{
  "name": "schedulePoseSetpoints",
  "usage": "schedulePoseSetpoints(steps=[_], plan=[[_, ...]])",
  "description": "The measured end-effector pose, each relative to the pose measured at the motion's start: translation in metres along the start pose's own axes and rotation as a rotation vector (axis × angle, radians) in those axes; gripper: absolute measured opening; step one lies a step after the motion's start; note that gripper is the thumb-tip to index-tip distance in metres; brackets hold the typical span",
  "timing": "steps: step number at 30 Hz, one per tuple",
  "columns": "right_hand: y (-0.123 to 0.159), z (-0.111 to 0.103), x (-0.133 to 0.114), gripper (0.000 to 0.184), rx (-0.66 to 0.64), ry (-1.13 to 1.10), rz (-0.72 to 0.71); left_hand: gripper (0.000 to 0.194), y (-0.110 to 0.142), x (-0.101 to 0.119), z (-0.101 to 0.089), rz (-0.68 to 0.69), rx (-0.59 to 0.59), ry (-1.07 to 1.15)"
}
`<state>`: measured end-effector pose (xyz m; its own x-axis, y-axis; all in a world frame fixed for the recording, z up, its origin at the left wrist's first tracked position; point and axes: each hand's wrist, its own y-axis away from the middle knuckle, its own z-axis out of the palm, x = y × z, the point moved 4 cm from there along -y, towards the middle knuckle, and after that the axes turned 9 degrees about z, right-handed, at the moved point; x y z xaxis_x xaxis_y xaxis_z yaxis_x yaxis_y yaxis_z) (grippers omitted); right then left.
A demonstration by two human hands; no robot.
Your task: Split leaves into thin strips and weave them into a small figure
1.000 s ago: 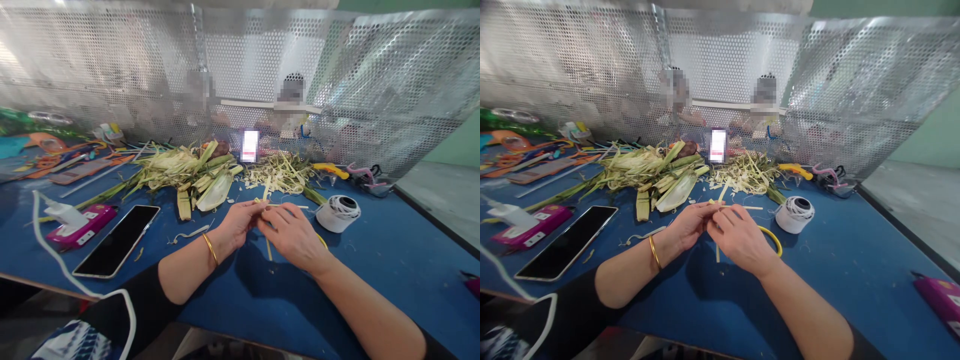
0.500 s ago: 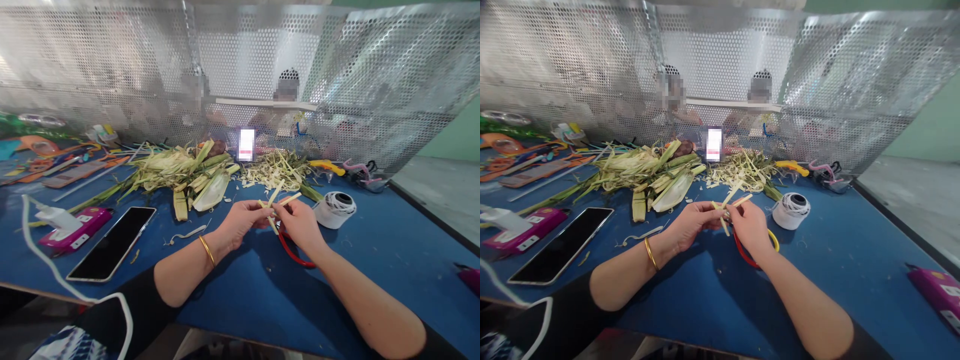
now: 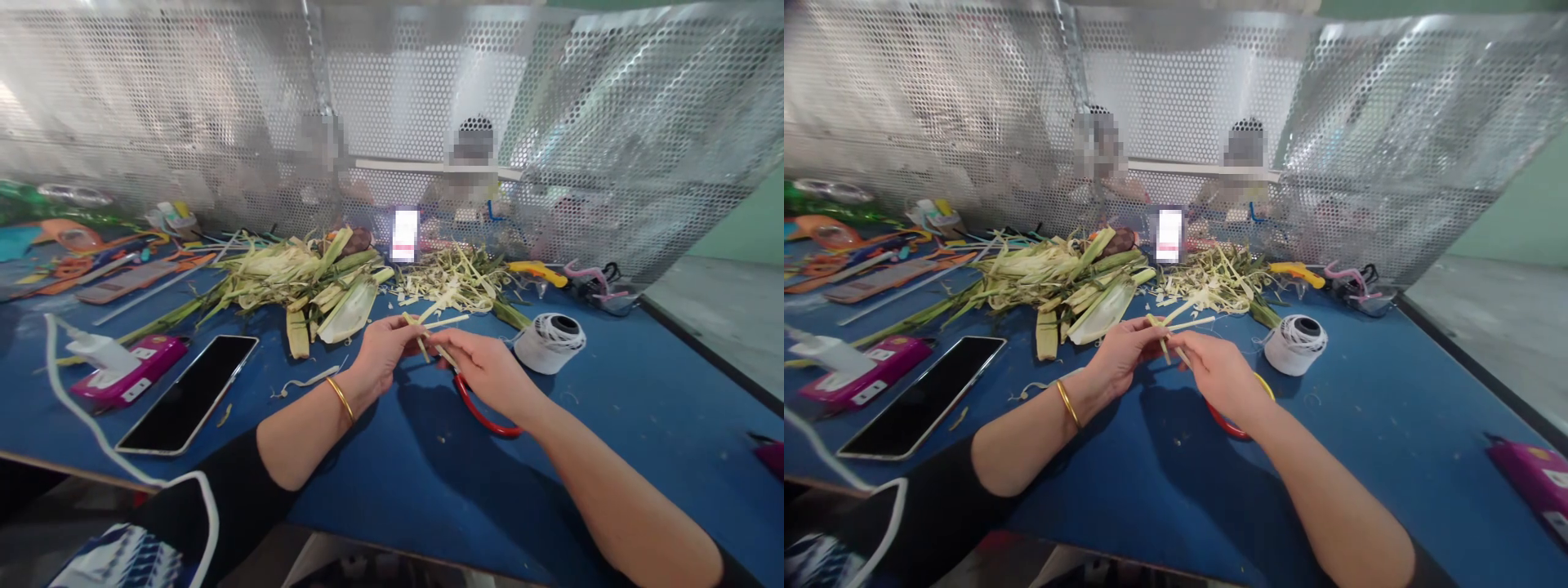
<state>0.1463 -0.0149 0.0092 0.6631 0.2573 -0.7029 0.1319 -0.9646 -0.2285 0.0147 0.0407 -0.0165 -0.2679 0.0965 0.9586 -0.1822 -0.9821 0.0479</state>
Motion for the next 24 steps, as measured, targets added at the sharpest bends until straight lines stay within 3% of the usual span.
schedulePoseSetpoints(steps=[4,8,11,14,19,24], plan=[[0.003,-0.003,-0.006,0.025,0.015,0.070,-0.164,0.011,0.003,0.002,0.001,0.043,-0.030,-0.040],[0.003,-0.013,-0.010,0.020,0.244,0.203,-0.236,0.013,0.009,0.004,0.009,0.063,-0.195,-0.118],[0.001,-0.018,-0.008,0.019,0.346,0.291,-0.196,0.013,0.014,0.005,0.015,0.055,-0.331,-0.171],[-0.002,-0.019,0.000,0.021,0.341,0.326,-0.058,0.011,0.018,0.005,0.017,0.030,-0.404,-0.178],[-0.002,-0.012,0.011,0.025,0.330,0.400,0.107,0.017,0.021,0.003,0.020,-0.003,-0.420,-0.190],[-0.003,-0.011,0.013,0.021,0.365,0.366,0.094,0.011,0.020,0.001,0.018,0.052,-0.304,-0.289]])
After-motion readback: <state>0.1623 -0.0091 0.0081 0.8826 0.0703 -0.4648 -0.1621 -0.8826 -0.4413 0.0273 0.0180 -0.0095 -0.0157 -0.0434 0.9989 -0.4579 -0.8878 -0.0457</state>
